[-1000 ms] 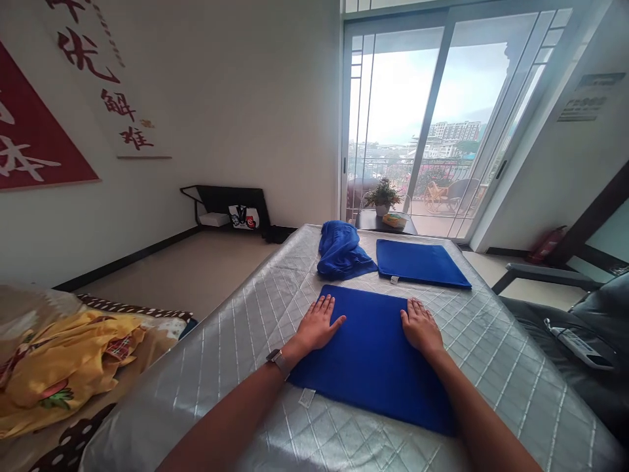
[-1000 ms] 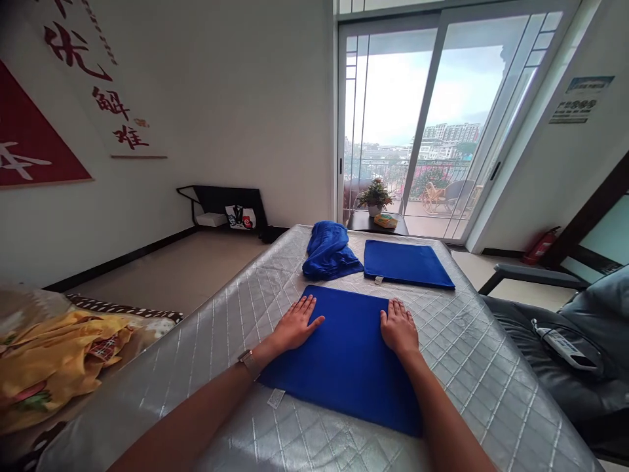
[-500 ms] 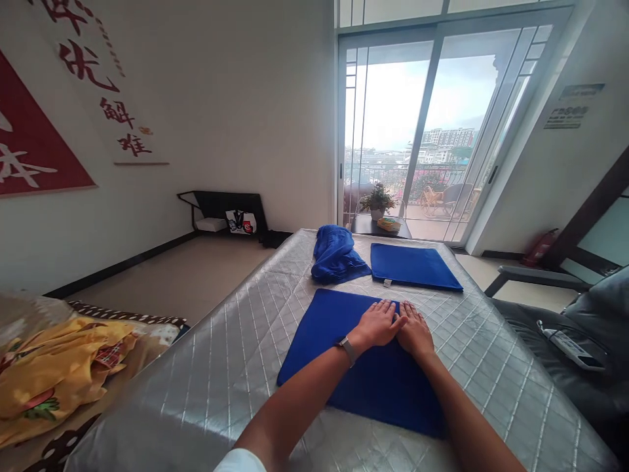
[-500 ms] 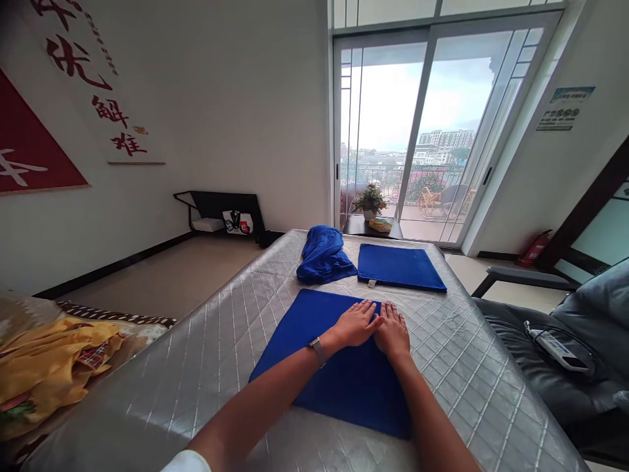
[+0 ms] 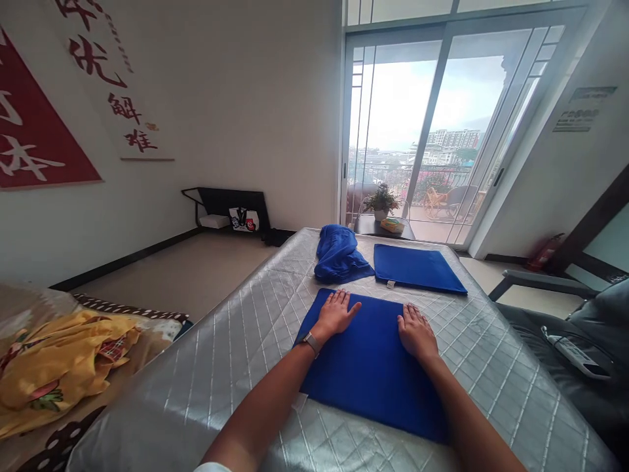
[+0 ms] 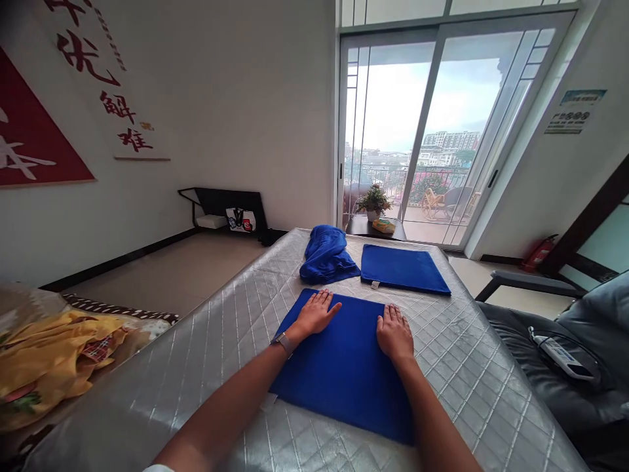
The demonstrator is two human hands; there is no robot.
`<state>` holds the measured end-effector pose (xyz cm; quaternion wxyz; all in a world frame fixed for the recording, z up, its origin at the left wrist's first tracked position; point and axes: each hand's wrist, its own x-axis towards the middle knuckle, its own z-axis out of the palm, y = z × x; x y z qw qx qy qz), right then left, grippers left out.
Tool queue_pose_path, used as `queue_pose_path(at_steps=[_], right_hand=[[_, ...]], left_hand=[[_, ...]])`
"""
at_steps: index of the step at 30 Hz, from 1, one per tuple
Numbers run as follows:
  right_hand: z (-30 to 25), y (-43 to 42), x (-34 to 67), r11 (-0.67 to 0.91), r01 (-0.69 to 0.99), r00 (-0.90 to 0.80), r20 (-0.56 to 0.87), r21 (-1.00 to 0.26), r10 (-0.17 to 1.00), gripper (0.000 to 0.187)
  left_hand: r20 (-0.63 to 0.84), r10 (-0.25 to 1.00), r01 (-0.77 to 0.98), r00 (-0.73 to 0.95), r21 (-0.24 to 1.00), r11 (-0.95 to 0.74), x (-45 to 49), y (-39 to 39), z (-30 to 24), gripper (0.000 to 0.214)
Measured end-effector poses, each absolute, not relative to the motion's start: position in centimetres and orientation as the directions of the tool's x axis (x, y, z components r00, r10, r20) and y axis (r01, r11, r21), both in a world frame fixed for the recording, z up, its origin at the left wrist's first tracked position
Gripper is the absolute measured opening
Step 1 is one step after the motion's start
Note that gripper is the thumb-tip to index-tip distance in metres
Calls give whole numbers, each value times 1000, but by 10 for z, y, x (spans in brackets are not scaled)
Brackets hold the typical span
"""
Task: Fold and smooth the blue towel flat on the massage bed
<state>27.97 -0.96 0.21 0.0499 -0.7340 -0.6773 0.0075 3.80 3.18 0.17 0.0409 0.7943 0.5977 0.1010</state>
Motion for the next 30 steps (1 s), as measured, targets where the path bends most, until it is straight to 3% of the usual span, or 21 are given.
queue_pose_path(at_steps=[6, 19, 30], right_hand=[[-3, -6, 283, -79, 995, 83, 66, -59, 994, 61], [4, -23, 278, -78, 996, 74, 94, 41, 993, 62], [0, -34, 278, -89, 993, 91, 31, -76, 995, 64]], left_hand=[[170, 971, 967, 166, 166, -194, -3, 32, -5, 85], [184, 969, 965, 166, 171, -198, 0, 32, -6, 86], [138, 979, 978, 147, 129, -165, -2, 35, -3, 83]])
